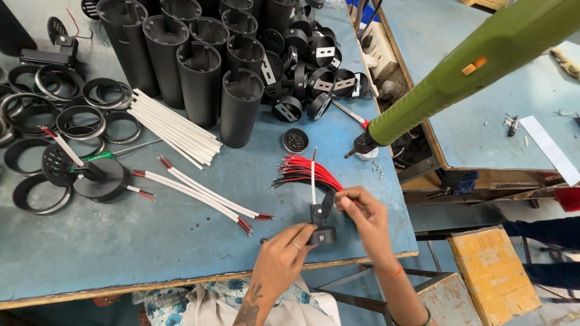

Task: The person assembles small black electrical components by inserting white and red wires into slots and securing them with a green power drill. The person handles multiple components one at a time, tightening screws and placing finished units aside on the table.

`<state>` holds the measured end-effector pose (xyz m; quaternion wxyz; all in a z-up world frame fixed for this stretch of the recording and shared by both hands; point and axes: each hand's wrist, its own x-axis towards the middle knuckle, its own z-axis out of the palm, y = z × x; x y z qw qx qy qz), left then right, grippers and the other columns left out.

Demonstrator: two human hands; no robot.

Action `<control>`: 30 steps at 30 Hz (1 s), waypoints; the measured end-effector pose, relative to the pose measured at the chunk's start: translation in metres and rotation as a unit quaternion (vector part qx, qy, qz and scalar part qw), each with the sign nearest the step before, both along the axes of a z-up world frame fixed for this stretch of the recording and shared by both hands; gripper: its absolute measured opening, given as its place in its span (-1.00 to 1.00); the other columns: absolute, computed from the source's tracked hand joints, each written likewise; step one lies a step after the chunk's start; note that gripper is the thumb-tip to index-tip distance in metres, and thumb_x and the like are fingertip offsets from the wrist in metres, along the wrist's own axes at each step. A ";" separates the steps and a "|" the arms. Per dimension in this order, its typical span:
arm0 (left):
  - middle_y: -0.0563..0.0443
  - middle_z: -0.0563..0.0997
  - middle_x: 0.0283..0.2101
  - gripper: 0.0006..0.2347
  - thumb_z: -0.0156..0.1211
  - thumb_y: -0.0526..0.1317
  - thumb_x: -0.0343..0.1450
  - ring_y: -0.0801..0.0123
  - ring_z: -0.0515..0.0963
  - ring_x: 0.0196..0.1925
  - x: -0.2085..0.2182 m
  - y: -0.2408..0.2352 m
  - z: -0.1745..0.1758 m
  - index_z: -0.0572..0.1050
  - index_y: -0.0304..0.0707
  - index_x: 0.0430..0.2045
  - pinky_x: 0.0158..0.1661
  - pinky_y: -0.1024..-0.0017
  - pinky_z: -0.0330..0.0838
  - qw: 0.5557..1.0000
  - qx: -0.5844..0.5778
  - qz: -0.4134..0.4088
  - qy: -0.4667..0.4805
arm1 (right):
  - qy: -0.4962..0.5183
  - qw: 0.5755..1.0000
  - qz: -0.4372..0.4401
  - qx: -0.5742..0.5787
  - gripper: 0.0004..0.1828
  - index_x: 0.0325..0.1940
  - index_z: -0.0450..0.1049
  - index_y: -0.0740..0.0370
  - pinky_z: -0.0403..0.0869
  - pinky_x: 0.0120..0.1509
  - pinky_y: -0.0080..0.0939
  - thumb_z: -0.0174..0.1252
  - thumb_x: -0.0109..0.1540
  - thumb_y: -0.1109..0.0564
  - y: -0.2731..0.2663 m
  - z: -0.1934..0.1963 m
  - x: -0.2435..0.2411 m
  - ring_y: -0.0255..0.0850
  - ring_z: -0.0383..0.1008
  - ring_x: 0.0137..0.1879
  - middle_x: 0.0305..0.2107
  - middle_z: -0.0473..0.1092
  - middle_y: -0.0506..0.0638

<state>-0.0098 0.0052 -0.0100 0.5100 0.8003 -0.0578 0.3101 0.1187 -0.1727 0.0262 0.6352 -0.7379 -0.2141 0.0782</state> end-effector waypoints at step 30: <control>-0.16 0.61 0.01 -0.69 0.23 -0.45 0.30 0.07 0.67 -0.03 -0.004 -0.002 -0.006 0.55 -0.33 -0.07 -0.21 0.27 0.60 0.995 0.098 0.022 -0.018 | 0.022 0.989 0.074 -0.128 -0.84 -0.30 0.58 0.48 0.26 -0.18 -0.34 0.31 0.20 0.25 0.022 0.021 0.030 -0.36 0.28 -0.26 -0.39 0.40 -0.06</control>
